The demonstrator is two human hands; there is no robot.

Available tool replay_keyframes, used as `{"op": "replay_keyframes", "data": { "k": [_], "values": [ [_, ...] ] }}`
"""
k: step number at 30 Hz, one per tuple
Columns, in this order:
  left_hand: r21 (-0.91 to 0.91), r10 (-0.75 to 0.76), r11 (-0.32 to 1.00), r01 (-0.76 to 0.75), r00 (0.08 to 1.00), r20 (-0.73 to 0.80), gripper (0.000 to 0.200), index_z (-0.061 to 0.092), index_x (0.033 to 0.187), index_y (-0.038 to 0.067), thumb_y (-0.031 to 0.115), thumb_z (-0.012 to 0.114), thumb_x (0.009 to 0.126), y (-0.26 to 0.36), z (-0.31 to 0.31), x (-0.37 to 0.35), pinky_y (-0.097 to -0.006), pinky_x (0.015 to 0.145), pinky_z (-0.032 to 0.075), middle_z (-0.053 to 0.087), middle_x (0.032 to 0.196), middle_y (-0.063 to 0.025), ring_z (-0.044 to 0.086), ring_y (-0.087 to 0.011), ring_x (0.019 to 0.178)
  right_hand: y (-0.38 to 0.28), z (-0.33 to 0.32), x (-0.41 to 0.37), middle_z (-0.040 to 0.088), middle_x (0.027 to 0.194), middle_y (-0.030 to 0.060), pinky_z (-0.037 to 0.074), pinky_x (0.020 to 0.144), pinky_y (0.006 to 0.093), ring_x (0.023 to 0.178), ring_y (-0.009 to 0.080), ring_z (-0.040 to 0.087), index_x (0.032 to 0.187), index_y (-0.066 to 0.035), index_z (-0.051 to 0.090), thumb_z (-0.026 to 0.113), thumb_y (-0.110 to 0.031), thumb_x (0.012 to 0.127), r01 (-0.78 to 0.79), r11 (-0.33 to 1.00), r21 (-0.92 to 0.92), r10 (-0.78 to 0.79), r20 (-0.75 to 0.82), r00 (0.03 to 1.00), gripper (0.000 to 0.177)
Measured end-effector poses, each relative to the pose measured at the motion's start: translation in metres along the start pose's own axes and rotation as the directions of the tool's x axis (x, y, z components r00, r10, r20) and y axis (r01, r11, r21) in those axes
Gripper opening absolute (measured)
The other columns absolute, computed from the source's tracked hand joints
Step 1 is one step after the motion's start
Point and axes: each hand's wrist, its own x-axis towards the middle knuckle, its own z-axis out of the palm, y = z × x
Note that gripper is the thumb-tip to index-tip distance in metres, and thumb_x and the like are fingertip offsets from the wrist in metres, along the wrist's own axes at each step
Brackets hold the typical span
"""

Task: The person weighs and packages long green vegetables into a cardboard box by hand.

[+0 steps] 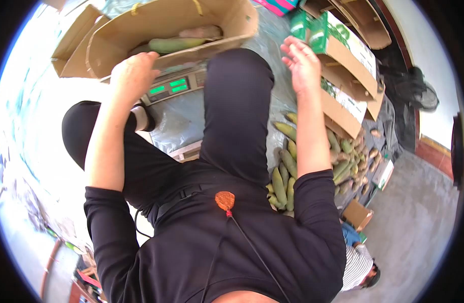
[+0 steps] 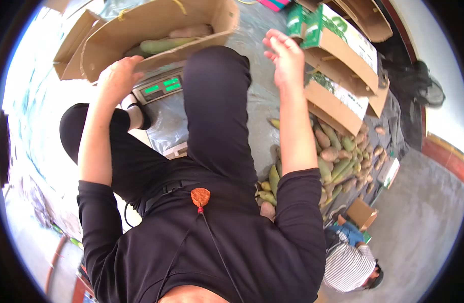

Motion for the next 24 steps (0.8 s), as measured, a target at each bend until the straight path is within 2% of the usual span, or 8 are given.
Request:
{"op": "replay_keyframes", "data": {
  "k": [3, 7, 10, 12, 14, 17, 21, 24],
  "values": [
    [-0.011, 0.037, 0.999, -0.038, 0.997, -0.072, 0.040, 0.058, 0.120, 0.010, 0.020, 0.066, 0.082, -0.001, 0.005, 0.001, -0.0420, 0.087, 0.047, 0.064, 0.110, -0.0137, 0.060, -0.0328, 0.103, 0.062, -0.052, -0.033, 0.067, 0.099, 0.0013, 0.047, 0.070, 0.0293, 0.088, 0.0128, 0.062, 0.104, -0.008, 0.066, 0.063, -0.015, 0.086, -0.163, 0.985, -0.051, 0.155, -0.124, 0.980, 0.020],
    [0.011, 0.044, 0.999, -0.043, 0.996, -0.081, 0.037, 0.059, 0.118, 0.011, 0.019, 0.065, 0.083, -0.002, 0.008, 0.003, -0.0426, 0.085, 0.048, 0.065, 0.106, -0.0134, 0.060, -0.0322, 0.102, 0.151, -0.085, -0.099, 0.066, 0.089, -0.0010, 0.045, 0.069, 0.0294, 0.081, 0.0125, 0.062, 0.102, -0.013, 0.066, 0.064, -0.019, 0.084, -0.502, 0.838, -0.213, 0.458, -0.227, 0.860, 0.019],
    [0.013, 0.078, 0.997, -0.077, 0.993, -0.087, 0.038, 0.058, 0.119, 0.011, 0.020, 0.065, 0.083, -0.005, 0.013, 0.007, -0.0424, 0.086, 0.047, 0.065, 0.107, -0.0139, 0.060, -0.0326, 0.103, 0.233, -0.111, -0.143, 0.067, 0.080, 0.0011, 0.047, 0.061, 0.0301, 0.073, 0.0126, 0.063, 0.096, -0.008, 0.068, 0.062, -0.016, 0.083, -0.615, 0.704, -0.354, 0.602, -0.161, 0.782, 0.017],
    [0.003, 0.065, 0.998, -0.065, 0.995, -0.082, 0.038, 0.058, 0.119, 0.010, 0.020, 0.064, 0.083, -0.004, 0.013, 0.007, -0.0419, 0.087, 0.047, 0.064, 0.109, -0.0144, 0.059, -0.0329, 0.104, 0.285, -0.127, -0.168, 0.068, 0.080, 0.0039, 0.049, 0.062, 0.0318, 0.073, 0.0150, 0.064, 0.094, -0.007, 0.068, 0.062, -0.016, 0.081, -0.624, 0.651, -0.432, 0.643, -0.123, 0.756, 0.017],
    [0.004, 0.059, 0.998, -0.059, 0.995, -0.075, 0.038, 0.058, 0.120, 0.010, 0.020, 0.064, 0.083, -0.004, 0.014, 0.009, -0.0417, 0.087, 0.046, 0.064, 0.110, -0.0146, 0.059, -0.0330, 0.104, 0.311, -0.132, -0.188, 0.070, 0.085, 0.0123, 0.051, 0.070, 0.0354, 0.076, 0.0238, 0.067, 0.090, -0.005, 0.069, 0.062, -0.018, 0.078, -0.269, 0.612, -0.744, 0.413, 0.011, 0.911, 0.019],
    [-0.002, 0.051, 0.999, -0.052, 0.996, -0.068, 0.038, 0.058, 0.120, 0.011, 0.020, 0.063, 0.083, -0.001, 0.014, 0.009, -0.0414, 0.088, 0.046, 0.064, 0.110, -0.0145, 0.059, -0.0330, 0.105, 0.286, -0.120, -0.188, 0.069, 0.091, 0.0173, 0.051, 0.077, 0.0372, 0.083, 0.0302, 0.067, 0.088, -0.005, 0.070, 0.061, -0.019, 0.076, -0.271, 0.495, -0.826, 0.487, 0.005, 0.873, 0.020],
    [-0.011, 0.034, 0.999, -0.034, 0.998, -0.045, 0.037, 0.059, 0.119, 0.011, 0.019, 0.063, 0.083, 0.002, 0.012, 0.011, -0.0414, 0.087, 0.047, 0.065, 0.110, -0.0140, 0.060, -0.0329, 0.104, 0.294, -0.123, -0.178, 0.069, 0.092, 0.0167, 0.051, 0.079, 0.0379, 0.088, 0.0313, 0.066, 0.090, -0.007, 0.070, 0.060, -0.019, 0.076, -0.325, 0.543, -0.774, 0.515, 0.001, 0.857, 0.021],
    [-0.032, 0.031, 0.999, -0.032, 0.999, -0.032, 0.036, 0.059, 0.118, 0.011, 0.019, 0.063, 0.083, 0.000, 0.014, 0.014, -0.0416, 0.086, 0.047, 0.065, 0.109, -0.0137, 0.060, -0.0329, 0.103, 0.304, -0.127, -0.164, 0.069, 0.090, 0.0174, 0.051, 0.079, 0.0400, 0.088, 0.0322, 0.066, 0.089, -0.005, 0.070, 0.060, -0.018, 0.076, -0.290, 0.596, -0.748, 0.391, -0.045, 0.919, 0.020]
  ]
}}
